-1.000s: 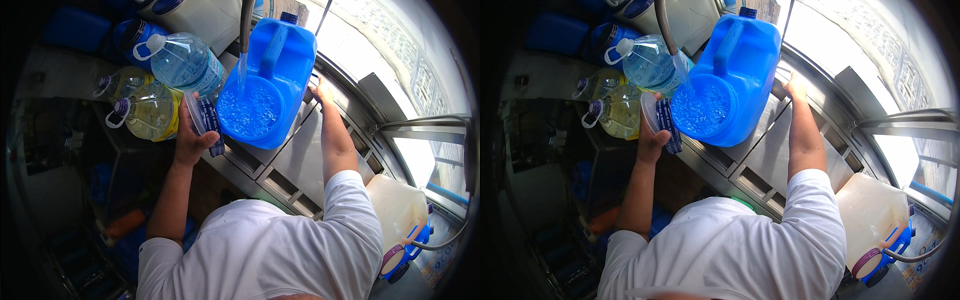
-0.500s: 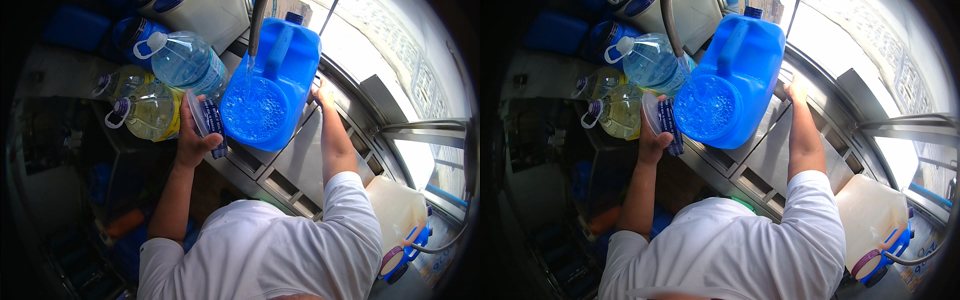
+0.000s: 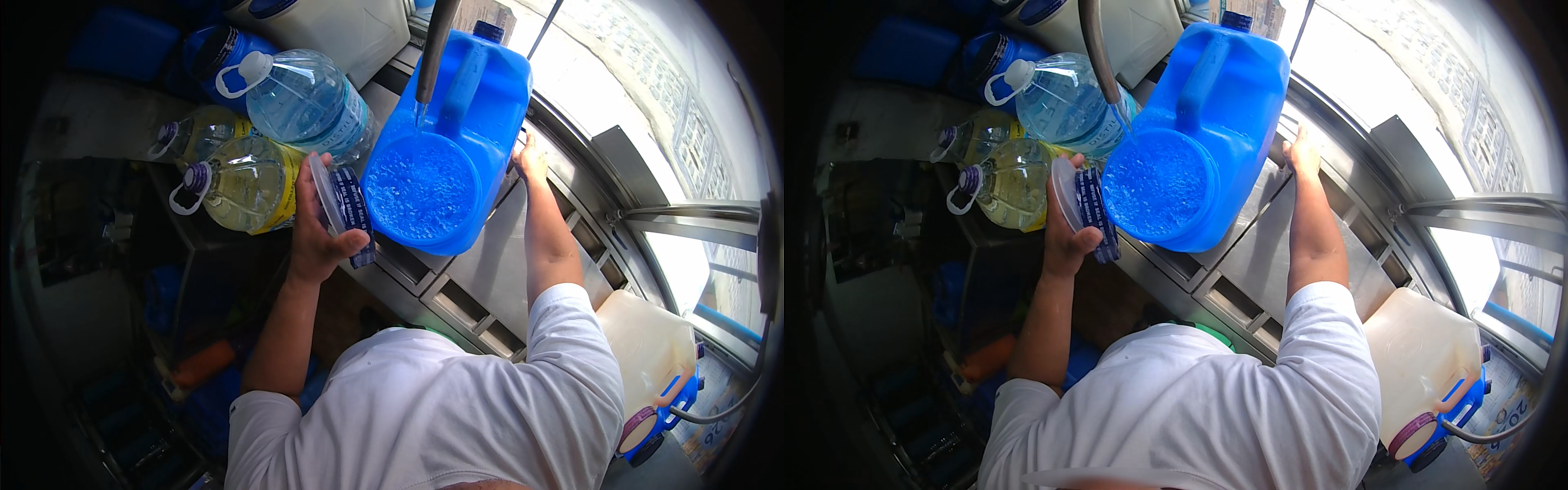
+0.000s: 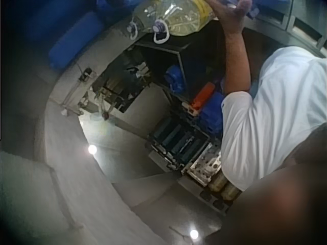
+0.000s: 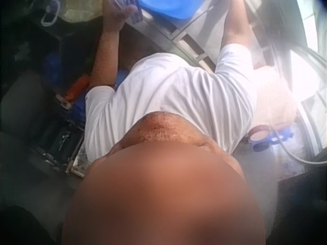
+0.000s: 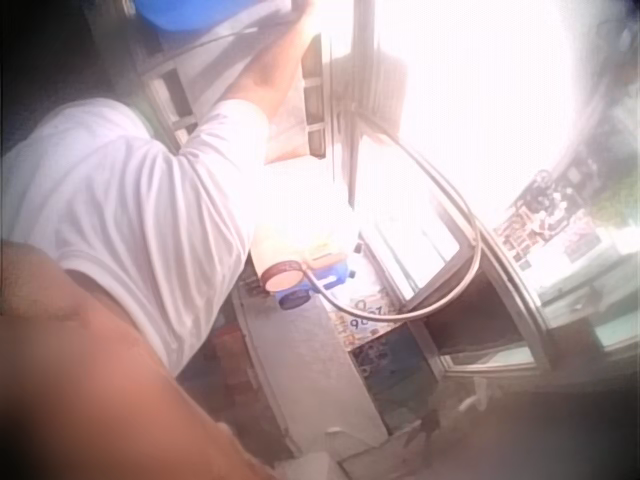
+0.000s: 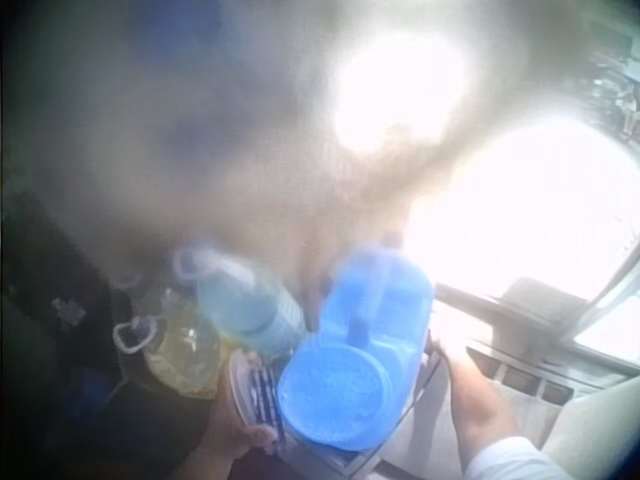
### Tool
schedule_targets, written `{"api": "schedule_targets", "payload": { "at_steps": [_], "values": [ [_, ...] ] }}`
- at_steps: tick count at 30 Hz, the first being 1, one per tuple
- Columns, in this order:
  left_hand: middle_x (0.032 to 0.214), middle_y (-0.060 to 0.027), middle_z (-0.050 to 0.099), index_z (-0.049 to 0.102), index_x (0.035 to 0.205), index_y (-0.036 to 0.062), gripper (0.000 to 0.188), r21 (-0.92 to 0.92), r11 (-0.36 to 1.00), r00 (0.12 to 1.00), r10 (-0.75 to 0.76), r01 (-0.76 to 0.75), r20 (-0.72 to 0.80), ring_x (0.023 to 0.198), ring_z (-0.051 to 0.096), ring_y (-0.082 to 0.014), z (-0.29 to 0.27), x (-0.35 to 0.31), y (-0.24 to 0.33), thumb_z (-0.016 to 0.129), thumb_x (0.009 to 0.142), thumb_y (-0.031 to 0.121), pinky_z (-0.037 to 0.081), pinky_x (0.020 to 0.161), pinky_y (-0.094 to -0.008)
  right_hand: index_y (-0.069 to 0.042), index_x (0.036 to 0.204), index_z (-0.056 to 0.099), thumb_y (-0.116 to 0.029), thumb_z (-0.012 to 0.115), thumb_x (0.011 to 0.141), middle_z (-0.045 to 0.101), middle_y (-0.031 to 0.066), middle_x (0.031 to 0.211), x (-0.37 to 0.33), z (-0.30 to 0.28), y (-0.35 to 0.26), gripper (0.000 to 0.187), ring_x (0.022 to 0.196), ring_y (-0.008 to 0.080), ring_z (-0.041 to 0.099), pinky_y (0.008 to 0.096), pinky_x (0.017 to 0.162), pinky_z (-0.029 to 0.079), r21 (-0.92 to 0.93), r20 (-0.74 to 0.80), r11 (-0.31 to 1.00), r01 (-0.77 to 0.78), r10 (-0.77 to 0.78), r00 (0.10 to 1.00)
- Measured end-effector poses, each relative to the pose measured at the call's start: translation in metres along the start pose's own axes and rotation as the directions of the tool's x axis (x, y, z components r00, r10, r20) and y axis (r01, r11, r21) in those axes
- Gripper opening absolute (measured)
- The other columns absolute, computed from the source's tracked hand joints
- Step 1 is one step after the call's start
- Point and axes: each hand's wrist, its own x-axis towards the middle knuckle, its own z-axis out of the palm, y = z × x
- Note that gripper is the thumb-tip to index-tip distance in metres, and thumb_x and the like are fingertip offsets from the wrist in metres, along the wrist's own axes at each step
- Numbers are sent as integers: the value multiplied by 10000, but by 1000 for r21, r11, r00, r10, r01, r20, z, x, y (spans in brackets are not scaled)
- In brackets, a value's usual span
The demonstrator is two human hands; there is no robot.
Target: The person fills several large blue and white plastic water containers from a tap at a service window, then hands them to a customer. Afterward, the person walks into the shop and retrieves a small black electronic device from a cardboard box.
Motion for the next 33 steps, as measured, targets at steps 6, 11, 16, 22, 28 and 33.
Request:
{"api": "schedule_targets", "payload": {
  "at_steps": [6, 11, 16, 22, 28, 33],
  "values": [
    [1444, -164, 297, 77, 1532, 11, 1374, -5, 1000, 1000, -23, 23, 8, 1285, 415, -256, 0, 0, 1, 898, 592, 585, 411, 1063, -391, -151, 1501, 319, -344, 641, 892, 580, 221, 1333, -2, 0, -2, 716, 1202, 391, 584, 490, 1002, 472, -1, -20, 1000, -2, 2, 1000],
    [1437, -167, 303, 78, 1533, 9, 1371, 1, 1000, 1000, -28, 28, 2, 1291, 415, -259, 0, 0, 3, 898, 596, 581, 413, 1064, -391, -96, 1523, 289, -359, 667, 869, 532, 211, 1401, -2, 7, 1, 800, 1235, 397, 561, 479, 1032, 454, -13, 71, 999, -46, 46, 996],
    [1425, -172, 319, 75, 1535, 11, 1355, 25, 999, 999, -26, 25, 21, 1276, 429, -250, 0, -2, 3, 888, 615, 586, 419, 1056, -380, -90, 1522, 299, -382, 664, 892, 541, 233, 1387, 23, 19, 8, 785, 1278, 387, 531, 469, 1060, 442, -51, 185, 995, -91, 99, 978],
    [1405, -148, 368, 94, 1544, 29, 1265, -131, 990, 997, -66, 60, -41, 1224, 457, -216, -17, -29, -20, 827, 690, 607, 436, 1019, -356, -5, 1330, 566, -425, 691, 867, 626, 223, 1283, -16, -14, 9, 638, 1159, 335, 623, 415, 989, 485, 294, 310, 936, -193, 97, 946],
    [1422, -147, 361, 140, 1546, 66, 1209, -84, 960, 954, -250, 267, 168, 1280, 422, -254, -1, -101, -51, 813, 697, 603, 398, 1060, -413, -75, 1323, 549, -383, 637, 954, 655, 69, 1161, -286, -69, -48, 489, 979, 144, 648, 302, 858, 506, 844, 535, 290, -451, -404, 742],
    [1439, -188, 340, 137, 1538, 100, 1264, -96, 971, 900, -164, 219, 403, 1351, 373, -338, 72, -116, -38, 851, 630, 611, 356, 1109, -461, -138, 1587, 68, -710, 719, 728, 260, 153, 1551, -395, -127, -120, 1220, 1423, 289, 331, 455, 1133, 324, 878, 318, -116, -465, -584, 746]
  ]
}}
